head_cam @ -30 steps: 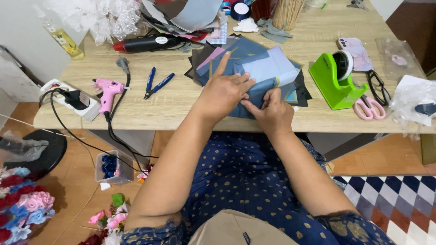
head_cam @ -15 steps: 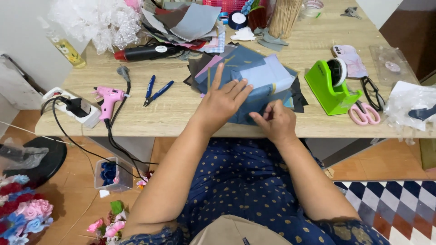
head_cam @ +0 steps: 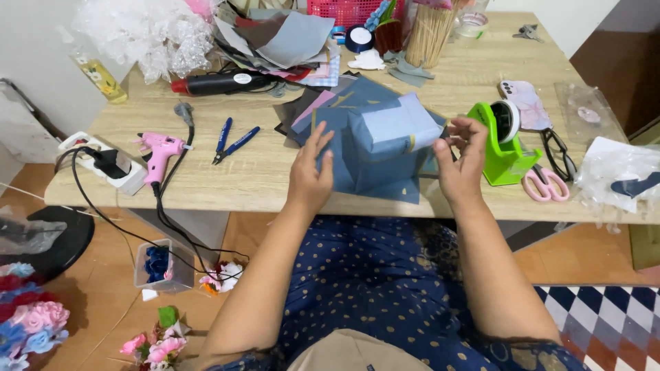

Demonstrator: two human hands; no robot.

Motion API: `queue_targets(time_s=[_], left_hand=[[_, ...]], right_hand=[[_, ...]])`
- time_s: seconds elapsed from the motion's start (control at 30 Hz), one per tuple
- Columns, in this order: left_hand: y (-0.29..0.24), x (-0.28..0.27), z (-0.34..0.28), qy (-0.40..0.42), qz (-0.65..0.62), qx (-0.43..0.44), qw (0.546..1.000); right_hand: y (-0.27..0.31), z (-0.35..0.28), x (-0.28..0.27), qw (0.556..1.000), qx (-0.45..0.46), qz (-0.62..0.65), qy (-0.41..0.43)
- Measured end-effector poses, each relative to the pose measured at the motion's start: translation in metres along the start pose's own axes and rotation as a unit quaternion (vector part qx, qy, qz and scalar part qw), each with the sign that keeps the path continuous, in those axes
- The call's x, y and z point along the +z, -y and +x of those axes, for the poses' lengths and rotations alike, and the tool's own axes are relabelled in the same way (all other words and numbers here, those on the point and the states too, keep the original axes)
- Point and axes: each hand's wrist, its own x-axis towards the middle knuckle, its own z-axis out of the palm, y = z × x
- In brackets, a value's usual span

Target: The person wraps a small box with blue paper, folding the edges and securing them with tape. They then wrap a second box with the same paper and tape, folding and taping the edges to complete the wrapping.

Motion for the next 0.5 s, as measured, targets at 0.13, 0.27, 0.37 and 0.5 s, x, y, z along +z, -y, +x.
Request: queue_targets(time_s=[0.13,0.27,0.37,0.5], left_hand=[[0.031,0.007,0.022,0.019,0.072,-0.119,0.990],[0.065,0.031,0.052,0.118,0.244,-0.162,0.949],[0.066,0.048,0.058,0.157,0.304,-0.162,0.925],[0.098,0.078,0.059,0.129,0.279,-0.138,0.942]], right_hand=[[0.038,0.016,0.006,0.976,-0.146,-0.152,0.052],[0.041,0.010,0.009,0.953,-0.196,-0.220,0.072],[0.010,-0.019,0.004,0.967,-0.167,-0.191,0.022],[-0.025,-0.030,0.010,0.975,-0.108,-0.193,0.035]])
